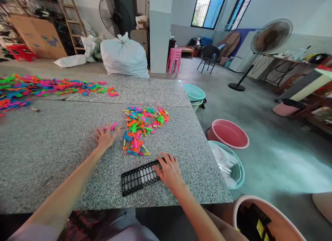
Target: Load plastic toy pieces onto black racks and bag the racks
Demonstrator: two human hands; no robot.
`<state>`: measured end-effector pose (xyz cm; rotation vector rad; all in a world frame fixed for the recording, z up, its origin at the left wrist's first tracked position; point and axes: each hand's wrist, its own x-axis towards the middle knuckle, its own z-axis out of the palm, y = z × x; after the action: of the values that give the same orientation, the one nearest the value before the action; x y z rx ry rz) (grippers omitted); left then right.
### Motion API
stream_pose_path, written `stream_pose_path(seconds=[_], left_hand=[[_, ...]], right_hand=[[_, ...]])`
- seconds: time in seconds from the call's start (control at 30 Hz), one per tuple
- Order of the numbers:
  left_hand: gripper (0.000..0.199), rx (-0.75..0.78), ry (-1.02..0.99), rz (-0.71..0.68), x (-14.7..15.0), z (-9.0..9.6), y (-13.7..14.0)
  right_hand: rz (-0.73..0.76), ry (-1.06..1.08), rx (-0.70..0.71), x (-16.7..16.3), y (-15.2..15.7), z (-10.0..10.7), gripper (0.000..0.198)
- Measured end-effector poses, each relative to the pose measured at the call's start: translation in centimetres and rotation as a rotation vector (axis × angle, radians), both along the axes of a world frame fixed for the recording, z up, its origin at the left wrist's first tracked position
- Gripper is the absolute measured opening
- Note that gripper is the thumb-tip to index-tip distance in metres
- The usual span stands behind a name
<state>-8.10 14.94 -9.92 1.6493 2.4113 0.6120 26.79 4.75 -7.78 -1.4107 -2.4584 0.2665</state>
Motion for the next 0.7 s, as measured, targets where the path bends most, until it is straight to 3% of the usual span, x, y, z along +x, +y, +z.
stream_pose_path(seconds=[0.1,0.17,0.23,0.3,0.37,0.43,0.57,0.63,0.7], left_hand=[[0.066,-0.022,-0.009,0.003,-0.1,-0.2,1.7],[0.058,-0.031,-0.015,-0.059,1.4,-0.5,3.0],[0.060,-0.038,-0.022,-0.121,3.4,-0.7,3.6],[0.066,-0.032,-0.027,-0.177,5.4,-0.6,2.6],[0.069,0.002,-0.027,-0.241,7.2,-0.3,-0.7],[0.065,0.050,-0.027,-0.351,8.8,0.1,-6.2],[0.065,0.041,-0.040,-0.793,12.2,-0.4,-17.3],[0.071,0.036,-0.003,-0.922,14.0,-1.1,-19.4],[0.076,0.023,0.022,-0.978,15.8,-1.8,-18.7]], right_hand=[[-0.083,-0.020,-0.046,-4.7,3.6,0.8,0.037],[-0.116,-0.045,-0.125,-7.5,5.3,0.9,0.023],[-0.156,-0.042,-0.183,-8.1,6.2,0.8,0.016],[-0.217,0.038,-0.191,-6.2,6.4,0.5,0.020],[-0.306,0.187,-0.168,-2.7,6.0,0.1,0.015],[-0.392,0.357,-0.181,1.1,5.0,-0.6,0.005],[-0.539,0.692,-0.330,5.2,2.3,-2.4,0.024],[-0.616,0.828,-0.331,5.2,1.5,-2.6,0.033],[-0.638,0.922,-0.311,4.3,1.2,-2.2,0.037]])
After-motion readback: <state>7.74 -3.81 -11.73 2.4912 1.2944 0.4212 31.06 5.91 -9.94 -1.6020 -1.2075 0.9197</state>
